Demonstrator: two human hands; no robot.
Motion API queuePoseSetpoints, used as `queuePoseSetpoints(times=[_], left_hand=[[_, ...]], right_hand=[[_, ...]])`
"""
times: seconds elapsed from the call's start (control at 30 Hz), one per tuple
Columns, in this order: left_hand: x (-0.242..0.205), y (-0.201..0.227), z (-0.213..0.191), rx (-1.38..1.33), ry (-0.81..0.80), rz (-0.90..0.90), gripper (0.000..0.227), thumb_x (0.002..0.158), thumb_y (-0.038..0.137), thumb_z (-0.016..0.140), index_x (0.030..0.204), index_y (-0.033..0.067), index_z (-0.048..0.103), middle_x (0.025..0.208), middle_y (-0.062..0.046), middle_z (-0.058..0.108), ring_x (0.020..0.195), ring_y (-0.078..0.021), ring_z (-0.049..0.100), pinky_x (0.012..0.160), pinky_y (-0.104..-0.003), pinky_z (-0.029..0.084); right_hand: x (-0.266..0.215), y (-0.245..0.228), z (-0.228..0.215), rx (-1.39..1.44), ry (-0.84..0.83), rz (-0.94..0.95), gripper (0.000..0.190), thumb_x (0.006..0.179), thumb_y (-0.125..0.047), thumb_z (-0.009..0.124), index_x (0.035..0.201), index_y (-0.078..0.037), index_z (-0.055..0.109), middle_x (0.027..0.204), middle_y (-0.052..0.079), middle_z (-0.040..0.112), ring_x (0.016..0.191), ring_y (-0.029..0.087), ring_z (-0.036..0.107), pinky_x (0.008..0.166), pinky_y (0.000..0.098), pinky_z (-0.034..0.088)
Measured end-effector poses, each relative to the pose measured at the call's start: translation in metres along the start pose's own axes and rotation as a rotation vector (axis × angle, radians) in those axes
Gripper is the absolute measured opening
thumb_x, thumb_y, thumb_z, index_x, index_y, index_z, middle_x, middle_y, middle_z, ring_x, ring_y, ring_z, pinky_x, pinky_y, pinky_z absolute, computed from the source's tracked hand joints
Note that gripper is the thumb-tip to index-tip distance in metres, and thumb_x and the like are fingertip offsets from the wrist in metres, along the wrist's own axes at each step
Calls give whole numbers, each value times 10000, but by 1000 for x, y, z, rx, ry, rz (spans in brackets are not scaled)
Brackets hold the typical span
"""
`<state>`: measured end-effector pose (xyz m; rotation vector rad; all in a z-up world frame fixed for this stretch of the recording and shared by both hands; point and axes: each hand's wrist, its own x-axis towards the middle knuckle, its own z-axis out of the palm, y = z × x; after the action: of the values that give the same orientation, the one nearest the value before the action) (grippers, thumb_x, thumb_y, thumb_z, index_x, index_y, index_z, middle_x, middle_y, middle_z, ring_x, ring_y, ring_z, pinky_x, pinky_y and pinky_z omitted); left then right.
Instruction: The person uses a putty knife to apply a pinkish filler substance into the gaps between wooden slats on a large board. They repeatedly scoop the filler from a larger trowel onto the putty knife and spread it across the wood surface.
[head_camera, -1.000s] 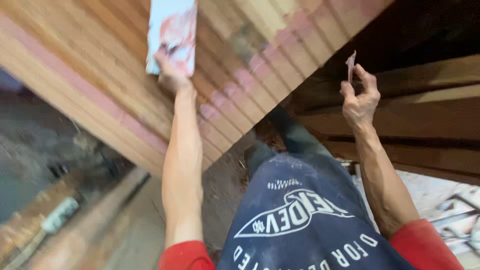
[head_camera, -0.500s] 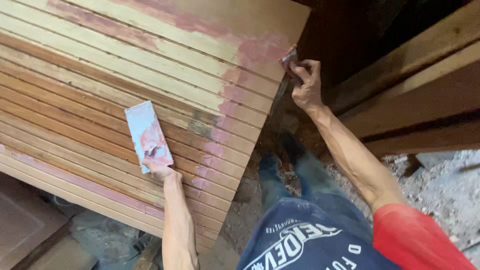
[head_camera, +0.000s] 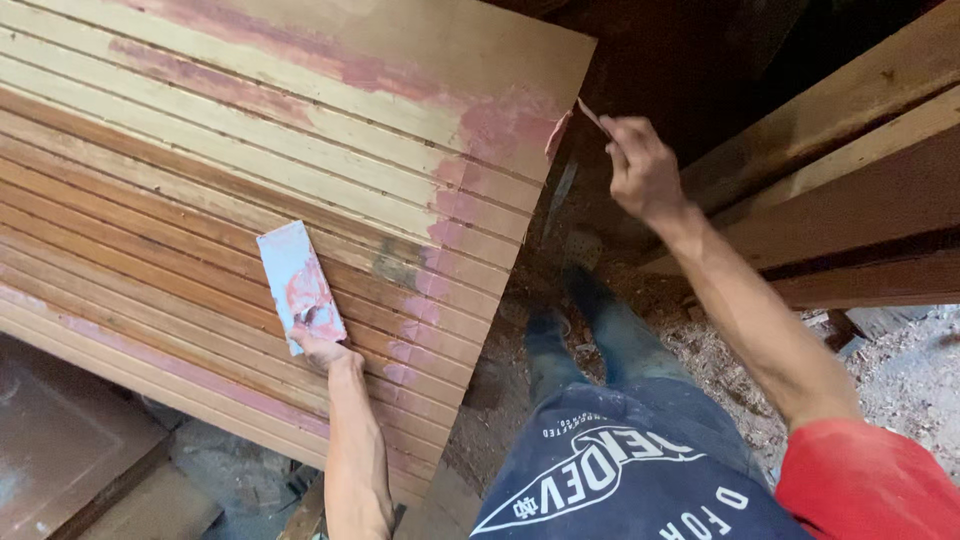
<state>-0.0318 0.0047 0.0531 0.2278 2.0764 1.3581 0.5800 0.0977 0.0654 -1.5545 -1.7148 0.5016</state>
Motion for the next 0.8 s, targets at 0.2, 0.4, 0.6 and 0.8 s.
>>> queuePoseSetpoints(times=[0.2,0.4,0.6,0.8], left_hand=[[0,0,0,-31,-113,75,818,991,679,323,1556,92,393,1569,-41,484,1438,-232,451,1184,-392,337],[-3,0,-1,-46,-116,67,810,1011,665,323,1566,79,386,1576,-47,486,1447,-229,441,1191,-388,309],[-20,11,3,-26,-197,143,760,1003,622,385,1542,88,425,1541,-56,511,1425,-252,460,1183,-403,338],[-39,25,18,5,-182,96,738,1003,611,375,1541,108,418,1547,-60,509,1435,-264,451,1209,-412,311]], right_hand=[[28,-16,-14,-278,-63,-200,307,974,86,571,1226,-37,695,1084,93,721,968,253,740,775,323,644],[13,-24,-9,-73,-150,-51,216,1021,42,613,1193,-37,717,1049,104,735,849,236,724,652,324,627],[-9,-32,-8,469,-434,422,290,971,-4,576,1228,-55,701,981,98,729,744,196,698,634,336,599],[-21,-52,18,1410,235,1036,404,941,-2,567,1341,53,561,1250,176,636,973,228,680,724,364,659]])
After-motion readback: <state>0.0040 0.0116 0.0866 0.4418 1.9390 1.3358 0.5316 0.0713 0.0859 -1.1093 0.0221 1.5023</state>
